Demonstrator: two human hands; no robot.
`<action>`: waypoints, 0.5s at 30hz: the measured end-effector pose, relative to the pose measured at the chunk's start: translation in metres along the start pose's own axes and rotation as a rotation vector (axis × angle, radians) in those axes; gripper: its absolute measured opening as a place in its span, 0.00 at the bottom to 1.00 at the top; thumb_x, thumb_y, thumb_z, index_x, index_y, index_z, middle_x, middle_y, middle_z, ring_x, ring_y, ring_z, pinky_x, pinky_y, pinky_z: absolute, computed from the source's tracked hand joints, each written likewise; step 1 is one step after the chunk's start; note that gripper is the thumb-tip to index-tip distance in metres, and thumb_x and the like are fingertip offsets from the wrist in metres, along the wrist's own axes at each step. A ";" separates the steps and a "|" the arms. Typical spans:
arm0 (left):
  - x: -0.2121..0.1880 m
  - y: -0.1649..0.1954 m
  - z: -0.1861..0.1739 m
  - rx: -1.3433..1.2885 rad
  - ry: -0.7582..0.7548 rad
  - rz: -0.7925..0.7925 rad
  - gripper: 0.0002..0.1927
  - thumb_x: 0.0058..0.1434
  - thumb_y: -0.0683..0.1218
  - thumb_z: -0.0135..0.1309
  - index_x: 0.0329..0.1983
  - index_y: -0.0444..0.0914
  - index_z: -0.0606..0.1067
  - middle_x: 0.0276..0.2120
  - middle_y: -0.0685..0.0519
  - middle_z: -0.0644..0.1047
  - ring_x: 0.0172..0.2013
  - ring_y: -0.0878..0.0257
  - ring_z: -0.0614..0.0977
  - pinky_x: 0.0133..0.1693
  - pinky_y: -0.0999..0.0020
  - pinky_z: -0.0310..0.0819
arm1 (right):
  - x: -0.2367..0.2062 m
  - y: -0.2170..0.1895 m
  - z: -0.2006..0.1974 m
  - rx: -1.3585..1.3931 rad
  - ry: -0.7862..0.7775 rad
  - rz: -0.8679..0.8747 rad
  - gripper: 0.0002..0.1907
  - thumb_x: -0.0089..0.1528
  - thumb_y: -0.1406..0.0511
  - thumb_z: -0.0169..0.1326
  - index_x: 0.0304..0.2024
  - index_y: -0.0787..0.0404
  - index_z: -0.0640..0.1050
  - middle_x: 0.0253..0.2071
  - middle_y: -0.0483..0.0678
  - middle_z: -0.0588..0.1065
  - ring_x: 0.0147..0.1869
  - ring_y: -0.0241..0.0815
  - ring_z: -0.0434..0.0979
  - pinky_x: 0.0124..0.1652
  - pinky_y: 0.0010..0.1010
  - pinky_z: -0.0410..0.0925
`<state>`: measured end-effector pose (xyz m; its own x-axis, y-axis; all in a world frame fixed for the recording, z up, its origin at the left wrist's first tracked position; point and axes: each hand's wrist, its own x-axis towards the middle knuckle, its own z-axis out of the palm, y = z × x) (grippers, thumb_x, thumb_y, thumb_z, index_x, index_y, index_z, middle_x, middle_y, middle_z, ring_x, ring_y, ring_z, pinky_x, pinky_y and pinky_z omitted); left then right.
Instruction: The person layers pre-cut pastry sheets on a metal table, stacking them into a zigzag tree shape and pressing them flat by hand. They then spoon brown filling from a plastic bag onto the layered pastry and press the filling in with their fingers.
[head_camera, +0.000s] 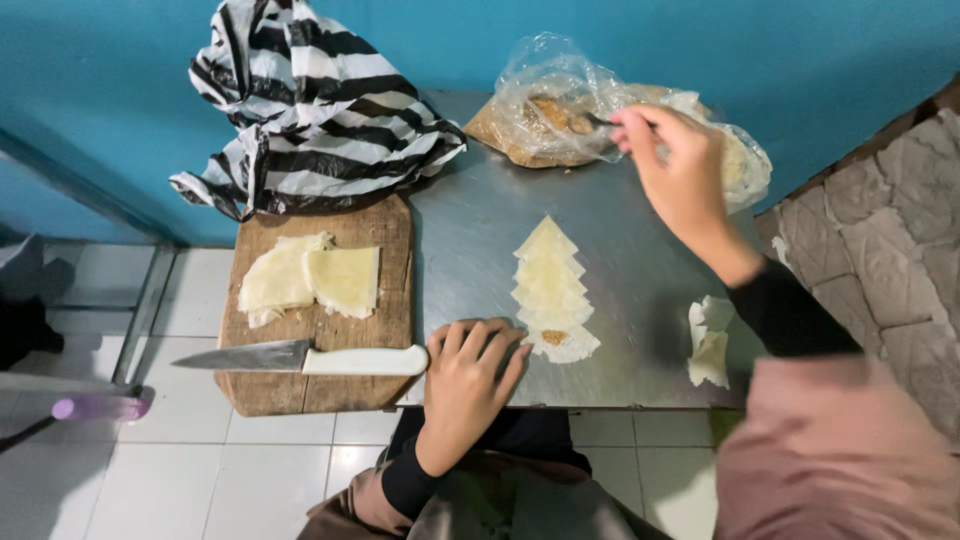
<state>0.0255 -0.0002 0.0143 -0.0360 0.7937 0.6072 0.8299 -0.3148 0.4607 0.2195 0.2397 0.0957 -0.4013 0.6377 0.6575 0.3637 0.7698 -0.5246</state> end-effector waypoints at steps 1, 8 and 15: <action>0.000 -0.001 0.000 0.003 0.000 0.003 0.09 0.61 0.47 0.61 0.43 0.41 0.80 0.43 0.56 0.79 0.46 0.57 0.77 0.51 0.59 0.64 | 0.008 0.012 0.011 0.015 0.003 -0.017 0.09 0.76 0.70 0.52 0.51 0.70 0.80 0.43 0.53 0.82 0.45 0.38 0.84 0.44 0.26 0.75; 0.000 -0.001 0.000 0.000 -0.018 0.001 0.10 0.61 0.48 0.62 0.43 0.41 0.80 0.43 0.55 0.79 0.45 0.56 0.78 0.50 0.59 0.64 | 0.026 0.076 0.063 -0.037 -0.107 0.148 0.11 0.72 0.66 0.54 0.48 0.68 0.82 0.34 0.48 0.83 0.28 0.31 0.74 0.28 0.26 0.64; 0.001 0.001 0.000 -0.004 -0.008 0.004 0.10 0.60 0.47 0.62 0.43 0.40 0.80 0.42 0.56 0.79 0.45 0.57 0.78 0.50 0.60 0.65 | 0.024 0.101 0.076 0.231 -0.028 0.276 0.14 0.73 0.64 0.51 0.46 0.69 0.82 0.35 0.48 0.82 0.33 0.29 0.78 0.31 0.22 0.68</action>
<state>0.0259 0.0002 0.0152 -0.0279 0.7964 0.6041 0.8280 -0.3201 0.4603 0.1823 0.3348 0.0171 -0.3381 0.8207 0.4605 0.2629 0.5522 -0.7911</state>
